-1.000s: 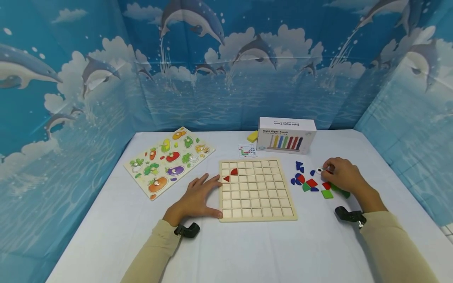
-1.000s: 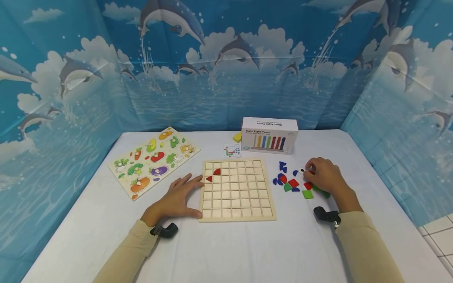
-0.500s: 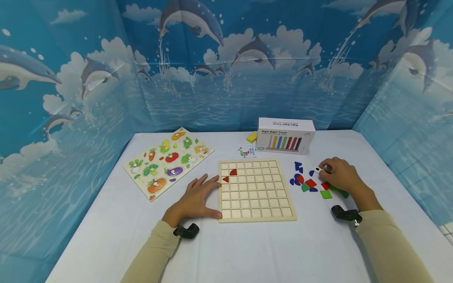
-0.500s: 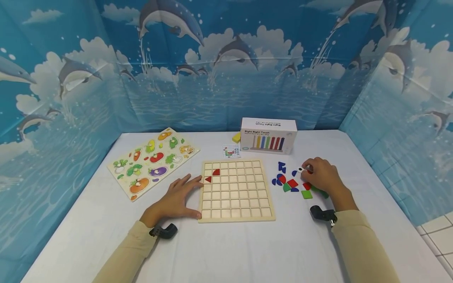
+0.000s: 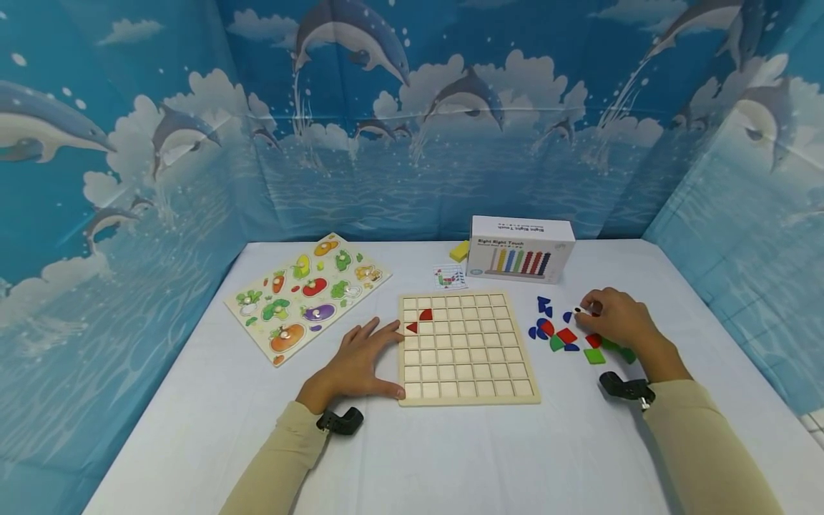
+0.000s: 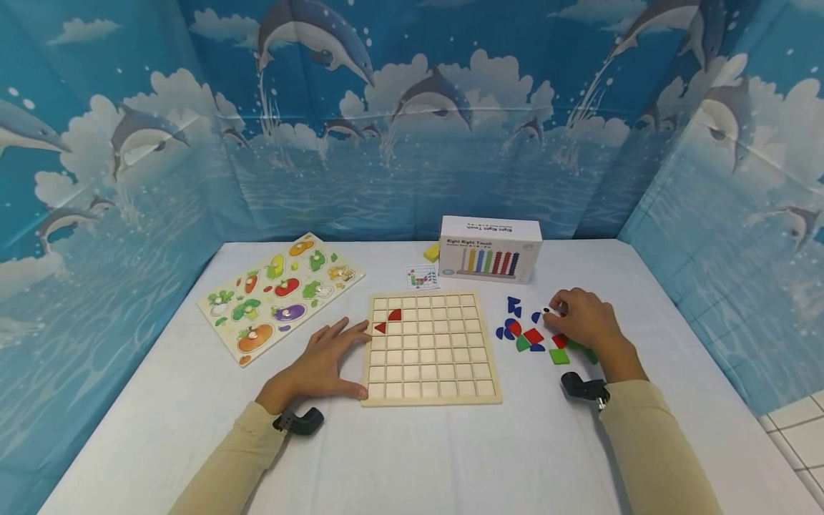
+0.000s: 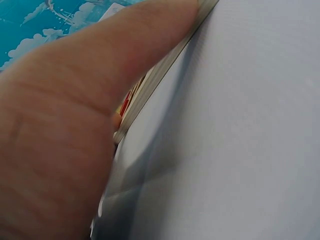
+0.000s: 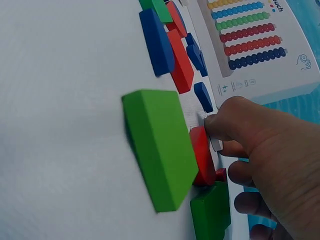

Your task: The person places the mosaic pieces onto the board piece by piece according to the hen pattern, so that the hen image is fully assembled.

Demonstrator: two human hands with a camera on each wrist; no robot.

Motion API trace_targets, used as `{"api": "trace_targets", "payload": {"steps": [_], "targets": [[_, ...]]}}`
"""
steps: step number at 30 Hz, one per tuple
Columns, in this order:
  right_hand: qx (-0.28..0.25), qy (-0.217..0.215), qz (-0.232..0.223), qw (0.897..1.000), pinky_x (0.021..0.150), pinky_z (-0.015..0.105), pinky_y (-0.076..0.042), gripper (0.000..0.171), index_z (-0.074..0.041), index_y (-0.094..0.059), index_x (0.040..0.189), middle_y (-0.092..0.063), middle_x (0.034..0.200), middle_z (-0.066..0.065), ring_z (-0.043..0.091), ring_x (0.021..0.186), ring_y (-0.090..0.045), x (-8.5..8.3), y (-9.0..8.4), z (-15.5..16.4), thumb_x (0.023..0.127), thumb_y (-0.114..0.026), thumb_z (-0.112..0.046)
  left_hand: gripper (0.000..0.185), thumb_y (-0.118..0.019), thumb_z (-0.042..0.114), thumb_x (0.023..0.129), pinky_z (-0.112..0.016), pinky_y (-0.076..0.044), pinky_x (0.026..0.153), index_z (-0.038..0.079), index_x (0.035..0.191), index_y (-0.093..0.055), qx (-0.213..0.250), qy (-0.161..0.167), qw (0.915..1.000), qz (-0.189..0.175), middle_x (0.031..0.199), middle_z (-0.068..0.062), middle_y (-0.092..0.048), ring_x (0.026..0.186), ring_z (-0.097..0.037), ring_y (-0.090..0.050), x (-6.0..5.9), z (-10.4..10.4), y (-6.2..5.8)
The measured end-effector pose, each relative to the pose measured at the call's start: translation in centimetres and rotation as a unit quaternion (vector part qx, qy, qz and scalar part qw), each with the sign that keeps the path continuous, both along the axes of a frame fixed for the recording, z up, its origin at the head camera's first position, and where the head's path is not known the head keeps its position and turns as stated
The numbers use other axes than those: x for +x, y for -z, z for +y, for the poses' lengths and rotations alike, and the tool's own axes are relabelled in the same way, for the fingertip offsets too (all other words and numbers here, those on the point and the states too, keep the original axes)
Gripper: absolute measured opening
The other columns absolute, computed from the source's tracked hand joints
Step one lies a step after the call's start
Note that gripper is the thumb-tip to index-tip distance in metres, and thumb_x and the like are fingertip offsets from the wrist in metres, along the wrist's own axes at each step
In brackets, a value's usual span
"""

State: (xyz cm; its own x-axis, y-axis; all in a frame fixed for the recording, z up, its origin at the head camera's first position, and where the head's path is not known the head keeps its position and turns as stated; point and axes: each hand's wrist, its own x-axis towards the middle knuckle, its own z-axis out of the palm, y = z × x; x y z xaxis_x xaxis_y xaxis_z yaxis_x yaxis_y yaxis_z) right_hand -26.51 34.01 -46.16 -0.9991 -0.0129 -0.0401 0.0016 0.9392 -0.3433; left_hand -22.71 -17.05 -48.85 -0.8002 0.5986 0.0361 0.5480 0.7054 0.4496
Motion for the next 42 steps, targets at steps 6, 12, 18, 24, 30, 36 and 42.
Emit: {"api": "trace_targets", "payload": {"steps": [6,12,18,24,30,36,42], "targets": [[-0.005,0.000,-0.001,1.000,0.078,0.060,-0.045,0.046,0.005,-0.066,0.111,-0.063,0.093,0.015,0.033,0.085,-0.057,-0.1,0.0,-0.1,0.087,-0.078,-0.033,0.098,-0.074,0.078,0.068,-0.060,-0.007,0.117,0.028,0.148,-0.046,0.001,-0.001,1.0000,-0.009,0.166,0.005,-0.025,0.153,-0.031,-0.008,0.0,0.1,-0.3],[-0.019,0.014,0.003,1.000,0.074,0.051,-0.052,0.050,0.006,-0.066,0.112,-0.063,0.095,0.017,0.033,0.085,-0.057,0.0,0.1,-0.2,0.085,-0.080,-0.034,0.098,-0.074,0.079,0.068,-0.059,-0.007,0.117,0.029,0.148,-0.046,-0.001,-0.003,1.0000,-0.009,0.166,0.005,-0.025,0.153,-0.031,-0.008,0.1,0.0,-0.1],[-0.047,0.015,0.025,0.998,0.071,0.046,-0.057,0.046,0.004,-0.065,0.111,-0.060,0.102,0.023,0.037,0.088,-0.055,0.1,0.1,-0.9,0.083,-0.080,-0.029,0.098,-0.073,0.080,0.068,-0.059,-0.008,0.117,0.030,0.148,-0.047,0.001,-0.005,1.0000,-0.002,0.165,0.006,-0.026,0.153,-0.031,-0.009,0.1,-0.1,0.1],[-0.073,-0.004,0.034,0.997,0.073,0.045,-0.059,0.041,0.002,-0.065,0.110,-0.059,0.108,0.024,0.040,0.095,-0.053,-0.1,-0.5,-2.6,0.083,-0.078,-0.026,0.098,-0.073,0.079,0.068,-0.060,-0.008,0.116,0.029,0.148,-0.046,0.005,-0.003,1.0000,-0.001,0.165,0.006,-0.026,0.153,-0.031,-0.009,0.2,-0.2,0.1],[-0.083,-0.044,0.027,0.995,0.084,0.054,-0.056,0.040,-0.001,-0.065,0.113,-0.061,0.115,0.024,0.039,0.101,-0.053,-0.1,-0.9,-5.1,0.085,-0.078,-0.027,0.098,-0.072,0.080,0.068,-0.061,-0.009,0.116,0.029,0.148,-0.047,0.001,-0.003,1.0000,0.001,0.165,0.005,-0.026,0.153,-0.032,-0.009,0.2,-0.3,0.1],[-0.080,-0.124,0.070,0.987,0.066,0.039,-0.047,0.029,-0.004,-0.068,0.105,-0.058,0.085,0.009,0.025,0.078,-0.052,-0.3,-1.5,-8.7,0.086,-0.079,-0.023,0.098,-0.073,0.079,0.069,-0.060,-0.008,0.116,0.028,0.149,-0.046,0.001,-0.003,1.0000,0.000,0.165,0.006,-0.025,0.153,-0.031,-0.009,0.2,-0.4,0.0],[-0.089,-0.180,0.078,0.977,0.063,0.036,-0.040,0.025,-0.008,-0.068,0.101,-0.055,0.080,0.003,0.020,0.074,-0.049,-0.7,-1.9,-13.0,0.085,-0.079,-0.025,0.099,-0.071,0.081,0.069,-0.058,-0.009,0.117,0.030,0.149,-0.045,-0.007,0.001,1.0000,0.001,0.166,0.008,-0.024,0.154,-0.029,-0.007,-0.1,-0.2,0.1]]}}
